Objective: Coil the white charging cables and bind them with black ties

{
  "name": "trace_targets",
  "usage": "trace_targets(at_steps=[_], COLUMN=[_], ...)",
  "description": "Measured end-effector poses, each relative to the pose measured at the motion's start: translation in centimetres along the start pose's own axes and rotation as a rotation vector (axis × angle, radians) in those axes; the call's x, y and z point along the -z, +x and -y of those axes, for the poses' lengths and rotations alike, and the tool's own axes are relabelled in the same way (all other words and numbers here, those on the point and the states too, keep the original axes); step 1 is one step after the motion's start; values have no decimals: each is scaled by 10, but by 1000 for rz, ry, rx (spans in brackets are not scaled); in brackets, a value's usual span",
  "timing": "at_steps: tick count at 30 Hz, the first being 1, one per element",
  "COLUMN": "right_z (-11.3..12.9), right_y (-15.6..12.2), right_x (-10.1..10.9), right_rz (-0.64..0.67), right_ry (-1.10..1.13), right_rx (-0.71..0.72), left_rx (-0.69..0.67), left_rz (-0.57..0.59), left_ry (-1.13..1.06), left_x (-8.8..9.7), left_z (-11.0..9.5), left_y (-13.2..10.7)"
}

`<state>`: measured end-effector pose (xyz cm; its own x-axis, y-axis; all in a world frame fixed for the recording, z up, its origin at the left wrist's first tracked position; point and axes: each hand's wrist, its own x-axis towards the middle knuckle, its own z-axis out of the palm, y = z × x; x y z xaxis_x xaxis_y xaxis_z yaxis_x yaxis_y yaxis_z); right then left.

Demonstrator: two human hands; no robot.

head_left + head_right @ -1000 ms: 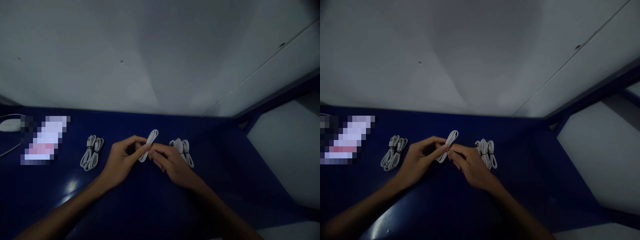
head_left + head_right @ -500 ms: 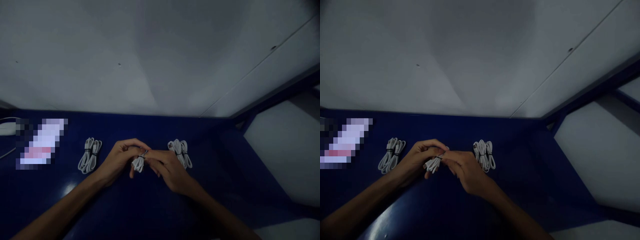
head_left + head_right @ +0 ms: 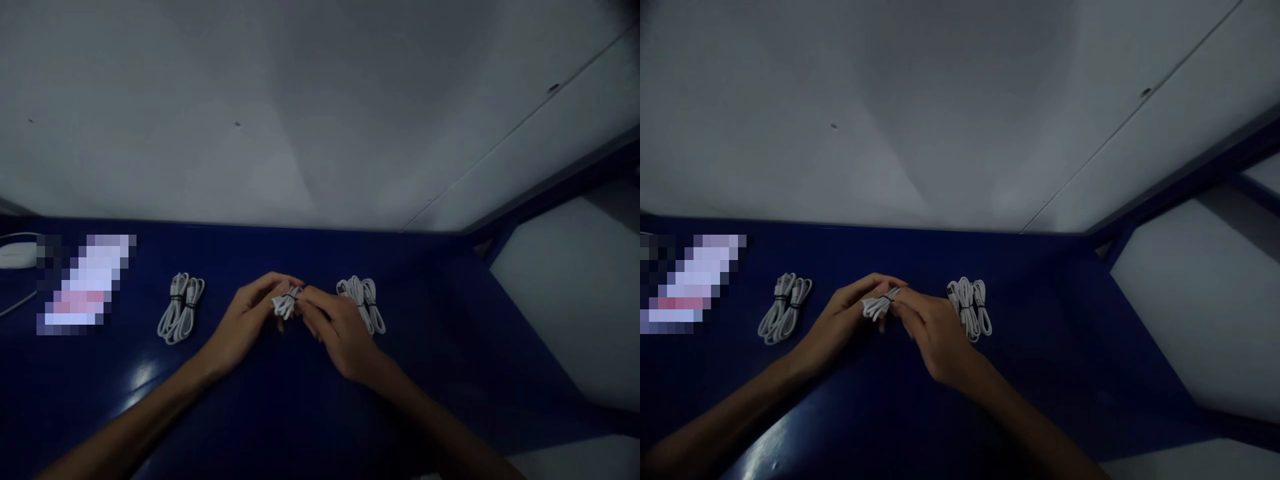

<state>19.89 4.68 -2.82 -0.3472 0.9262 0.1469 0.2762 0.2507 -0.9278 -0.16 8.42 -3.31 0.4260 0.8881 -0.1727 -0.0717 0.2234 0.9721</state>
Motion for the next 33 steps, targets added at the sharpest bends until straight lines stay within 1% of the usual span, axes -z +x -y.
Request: trace_targets(at_steps=[2, 4, 6, 8, 10, 12, 17, 22, 26, 30, 33], right_z=[2, 2, 2, 2, 3, 4, 4, 4, 4, 4, 4], right_y=[0, 1, 1, 1, 1, 2, 1, 1, 1, 1, 1], right_x=[1, 2, 2, 2, 2, 3, 2, 1, 2, 1, 1], right_rz=[-14, -22, -23, -14, 4, 15, 23, 32, 48, 34, 27], right_ry=[-1, 0, 3, 12, 22, 30, 62, 53, 35, 53, 51], right_rx=[4, 16, 22, 19, 4, -14, -46, -74, -65, -102, -125], left_rx=[-35, -47, -8, 60, 112, 134, 131, 101, 84, 54, 46], left_rz=[-9, -4, 58, 118, 139, 138, 101, 100, 106, 95, 84], left_ry=[41, 38, -45, -148, -193, -180, -130, -127, -73, -30, -23], left_x=[1, 3, 5, 6, 8, 10, 12, 9, 10, 12, 9], left_z=[0, 1, 1, 1, 1, 2, 4, 2, 5, 7, 6], left_y=[1, 2, 3, 4, 4, 5, 7, 5, 6, 7, 7])
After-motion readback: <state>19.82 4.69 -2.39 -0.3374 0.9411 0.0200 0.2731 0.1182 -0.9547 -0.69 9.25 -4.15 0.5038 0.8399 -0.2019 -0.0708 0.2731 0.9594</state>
